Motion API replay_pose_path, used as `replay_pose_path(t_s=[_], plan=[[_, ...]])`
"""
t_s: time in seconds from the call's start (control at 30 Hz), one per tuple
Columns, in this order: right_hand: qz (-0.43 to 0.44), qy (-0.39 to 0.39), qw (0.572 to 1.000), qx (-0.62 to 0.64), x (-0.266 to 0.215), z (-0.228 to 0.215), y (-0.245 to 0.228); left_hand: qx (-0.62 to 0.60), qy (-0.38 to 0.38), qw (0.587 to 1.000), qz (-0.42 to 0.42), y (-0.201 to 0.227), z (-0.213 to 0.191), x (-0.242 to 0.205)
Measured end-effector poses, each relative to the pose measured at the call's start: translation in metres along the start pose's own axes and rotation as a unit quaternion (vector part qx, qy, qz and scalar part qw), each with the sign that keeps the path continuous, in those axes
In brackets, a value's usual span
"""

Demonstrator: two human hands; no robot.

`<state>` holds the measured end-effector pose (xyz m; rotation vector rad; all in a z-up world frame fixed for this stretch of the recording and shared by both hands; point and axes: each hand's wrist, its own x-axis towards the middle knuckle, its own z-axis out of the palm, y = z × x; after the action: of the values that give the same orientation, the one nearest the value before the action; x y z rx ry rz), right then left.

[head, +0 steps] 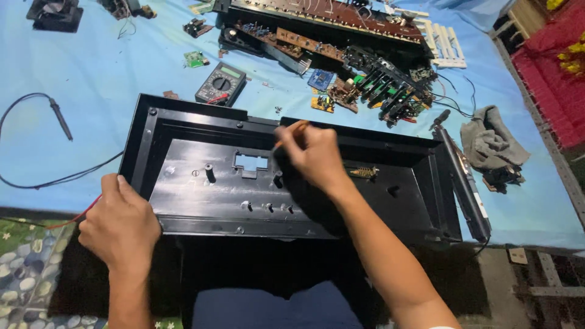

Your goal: The person uses a small brush to clean the interior of a black electronic chassis. The person holds the chassis steady with one hand while sweeping the brush across the metal surface to remove dust and debris.

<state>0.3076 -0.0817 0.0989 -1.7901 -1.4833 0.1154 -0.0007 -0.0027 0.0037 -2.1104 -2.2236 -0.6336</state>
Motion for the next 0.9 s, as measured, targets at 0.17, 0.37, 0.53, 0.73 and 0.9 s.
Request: replay_pose_path(t_s=[0.17, 0.37, 0.53, 0.73, 0.9], plan=[[-0.071, -0.018, 0.997, 0.027, -0.001, -0.012, -0.024, -0.018, -0.013, 1.000, -0.013, 0.003, -0.007, -0.001], [-0.062, -0.050, 0.996, 0.043, -0.007, 0.007, -0.010, -0.004, 0.013, 1.000, 0.007, 0.001, 0.000, 0.000], [-0.087, 0.023, 0.996, 0.005, -0.001, -0.018, -0.023, -0.009, 0.021, 1.000, 0.007, 0.000, 0.001, -0.001], [0.000, -0.163, 0.977, 0.137, -0.017, -0.032, -0.008, -0.016, 0.002, 1.000, -0.005, 0.000, -0.001, -0.001], [0.005, 0.062, 0.996, -0.056, -0.024, -0.081, 0.012, -0.002, 0.008, 1.000, 0.002, 0.000, -0.001, -0.002]])
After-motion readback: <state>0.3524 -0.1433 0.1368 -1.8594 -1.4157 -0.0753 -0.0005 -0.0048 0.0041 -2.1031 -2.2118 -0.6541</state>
